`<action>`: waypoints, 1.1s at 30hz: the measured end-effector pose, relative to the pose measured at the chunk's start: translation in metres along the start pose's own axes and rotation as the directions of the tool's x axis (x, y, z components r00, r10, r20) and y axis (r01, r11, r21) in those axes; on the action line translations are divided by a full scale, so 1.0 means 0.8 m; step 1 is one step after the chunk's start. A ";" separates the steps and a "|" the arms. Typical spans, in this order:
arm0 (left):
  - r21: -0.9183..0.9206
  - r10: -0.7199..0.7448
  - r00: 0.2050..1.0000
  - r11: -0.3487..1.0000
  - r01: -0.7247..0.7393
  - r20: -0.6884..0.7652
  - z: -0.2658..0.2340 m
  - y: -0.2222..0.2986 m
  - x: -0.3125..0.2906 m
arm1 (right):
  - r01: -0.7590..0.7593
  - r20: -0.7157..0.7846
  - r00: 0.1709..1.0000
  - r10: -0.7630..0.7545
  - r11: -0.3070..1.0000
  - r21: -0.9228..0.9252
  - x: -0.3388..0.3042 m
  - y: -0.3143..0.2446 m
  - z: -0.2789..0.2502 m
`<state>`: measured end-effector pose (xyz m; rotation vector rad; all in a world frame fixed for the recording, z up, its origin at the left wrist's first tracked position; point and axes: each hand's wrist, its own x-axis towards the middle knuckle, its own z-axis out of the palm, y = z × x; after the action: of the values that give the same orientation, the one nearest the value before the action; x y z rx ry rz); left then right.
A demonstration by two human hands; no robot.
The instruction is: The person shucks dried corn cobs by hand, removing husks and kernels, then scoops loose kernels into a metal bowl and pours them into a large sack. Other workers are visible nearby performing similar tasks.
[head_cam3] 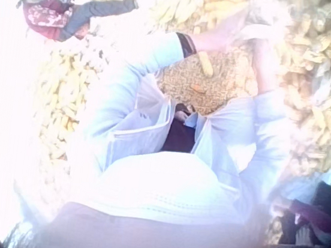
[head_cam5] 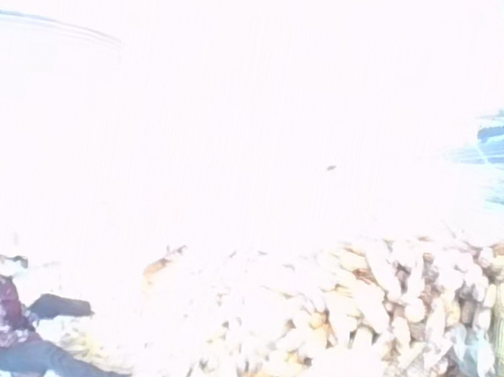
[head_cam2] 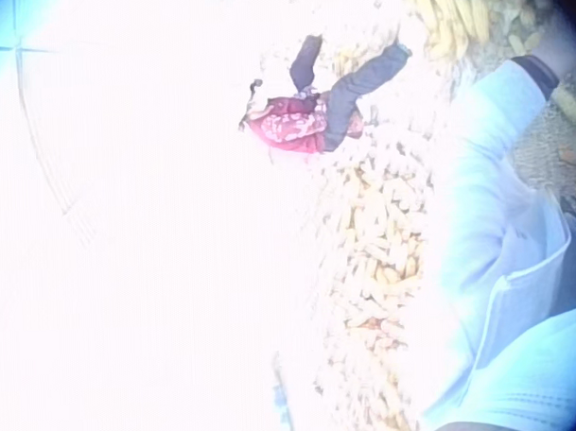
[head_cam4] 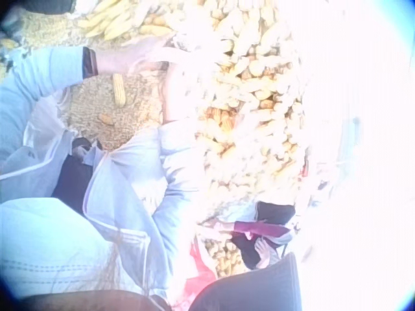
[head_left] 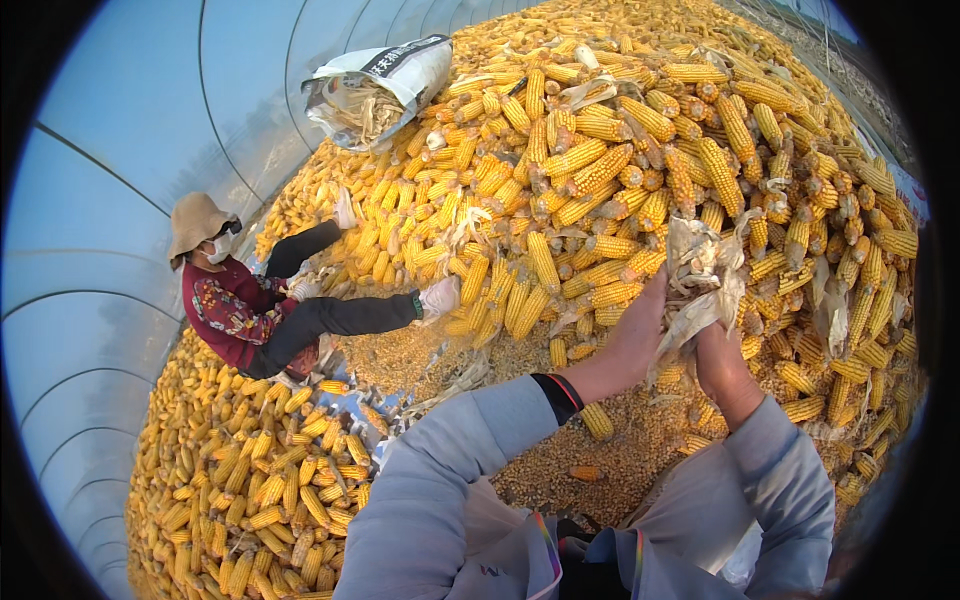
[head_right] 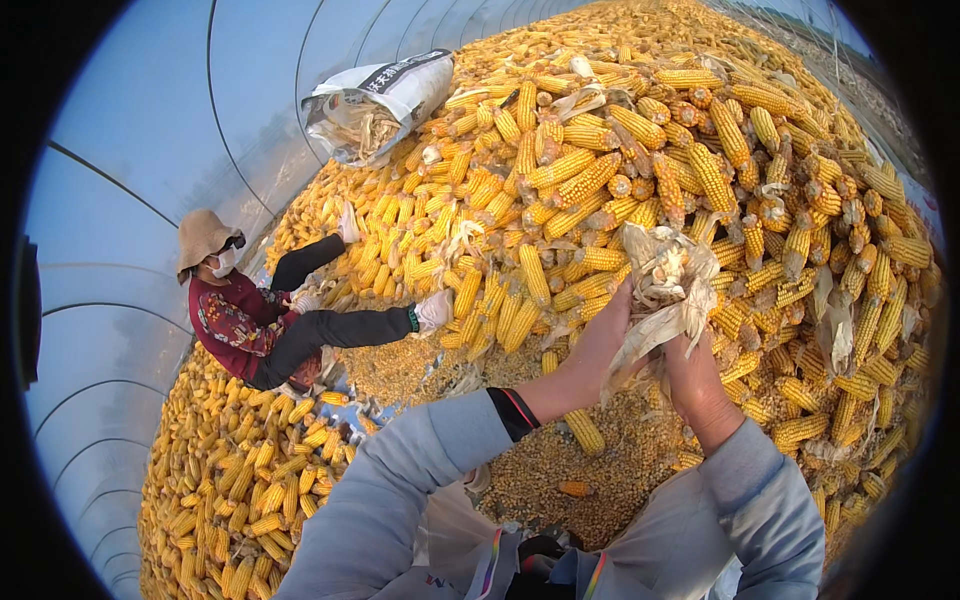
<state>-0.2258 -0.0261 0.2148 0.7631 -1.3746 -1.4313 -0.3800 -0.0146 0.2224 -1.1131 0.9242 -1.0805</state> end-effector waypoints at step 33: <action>0.353 0.322 0.289 0.164 0.921 -0.902 -0.784 -0.348 -0.277 | 0.862 0.833 0.483 -0.269 0.311 -0.399 0.496 0.101 0.424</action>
<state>0.3624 -0.0775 -0.1988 2.5508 -0.8600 0.1167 0.0521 -0.3170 0.1968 -2.6419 0.3157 -0.6834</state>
